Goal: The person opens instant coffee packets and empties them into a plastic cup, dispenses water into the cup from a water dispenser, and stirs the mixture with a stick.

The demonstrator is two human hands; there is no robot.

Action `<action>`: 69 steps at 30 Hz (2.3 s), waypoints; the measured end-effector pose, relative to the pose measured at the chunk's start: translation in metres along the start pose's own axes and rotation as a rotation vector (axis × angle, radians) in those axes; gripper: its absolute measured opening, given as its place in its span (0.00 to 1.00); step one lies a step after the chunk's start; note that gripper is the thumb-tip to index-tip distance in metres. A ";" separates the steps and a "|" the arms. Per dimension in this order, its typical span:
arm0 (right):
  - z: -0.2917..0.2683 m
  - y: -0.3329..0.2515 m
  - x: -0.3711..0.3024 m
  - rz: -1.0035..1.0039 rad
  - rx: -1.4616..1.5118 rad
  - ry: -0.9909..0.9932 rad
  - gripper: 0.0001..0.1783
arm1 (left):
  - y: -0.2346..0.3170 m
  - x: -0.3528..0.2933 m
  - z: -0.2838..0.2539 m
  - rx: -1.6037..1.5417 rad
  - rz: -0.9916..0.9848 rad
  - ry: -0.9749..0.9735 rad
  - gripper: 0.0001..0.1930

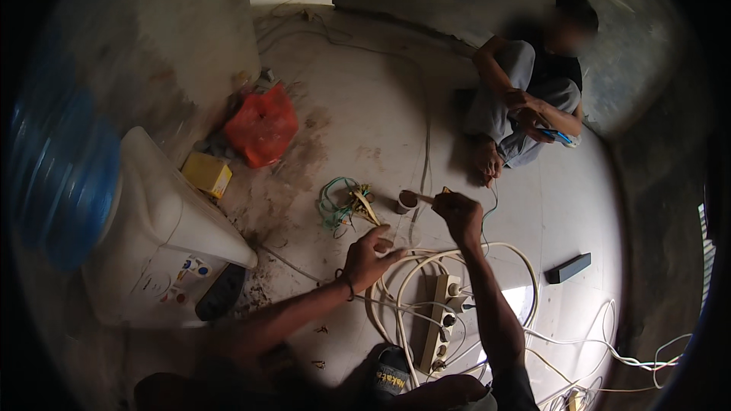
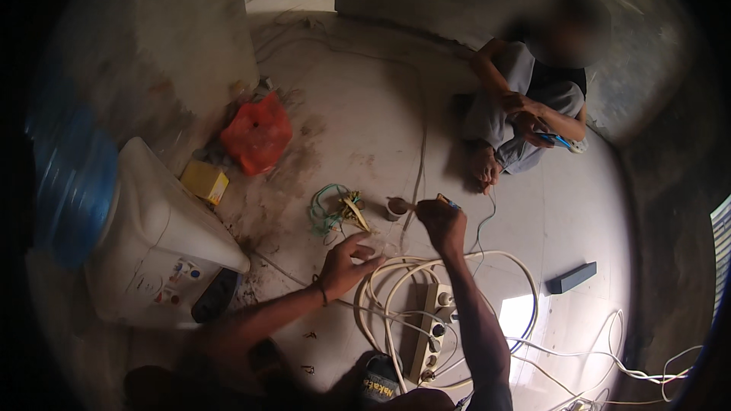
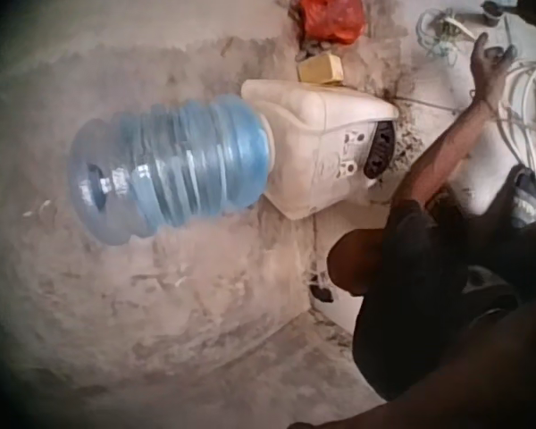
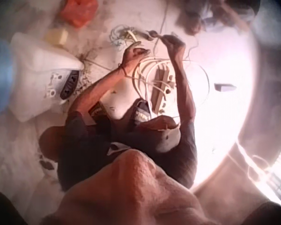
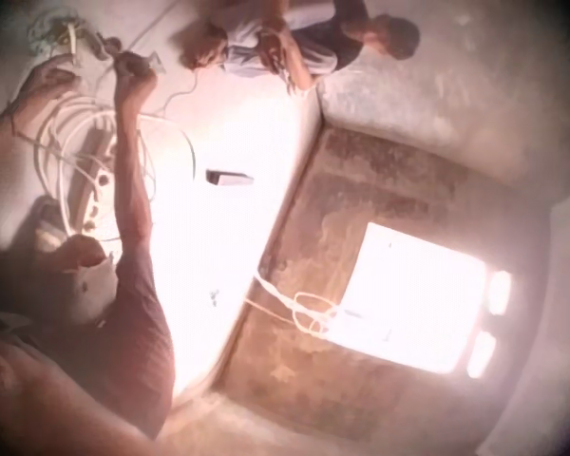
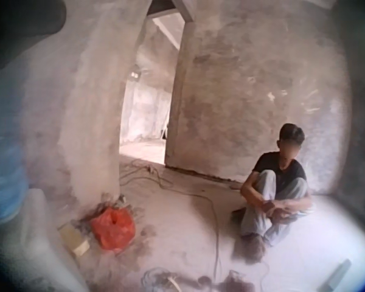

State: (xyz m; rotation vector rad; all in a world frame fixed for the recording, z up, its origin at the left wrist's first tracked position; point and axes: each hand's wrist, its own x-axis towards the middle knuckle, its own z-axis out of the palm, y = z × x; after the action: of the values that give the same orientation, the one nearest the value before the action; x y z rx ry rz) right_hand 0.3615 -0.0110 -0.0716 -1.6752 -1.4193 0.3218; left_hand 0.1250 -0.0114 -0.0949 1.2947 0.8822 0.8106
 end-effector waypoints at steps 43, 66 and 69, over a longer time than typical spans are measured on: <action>0.104 0.094 0.099 -0.316 -0.687 -0.562 0.15 | 0.145 -0.135 -0.162 0.749 -0.081 -0.492 0.22; 0.102 0.077 0.094 -0.142 -0.684 -0.510 0.08 | 0.138 -0.138 -0.165 0.737 -0.119 -0.539 0.22; 0.099 0.087 0.091 -0.192 -0.704 -0.523 0.08 | 0.136 -0.137 -0.165 0.731 -0.119 -0.541 0.22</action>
State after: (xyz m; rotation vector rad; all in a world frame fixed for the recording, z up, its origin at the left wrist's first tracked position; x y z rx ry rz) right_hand 0.3796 0.1197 -0.1629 -2.0697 -2.2558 0.1586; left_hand -0.0857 -0.0449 0.0428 1.9496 0.8202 -0.0062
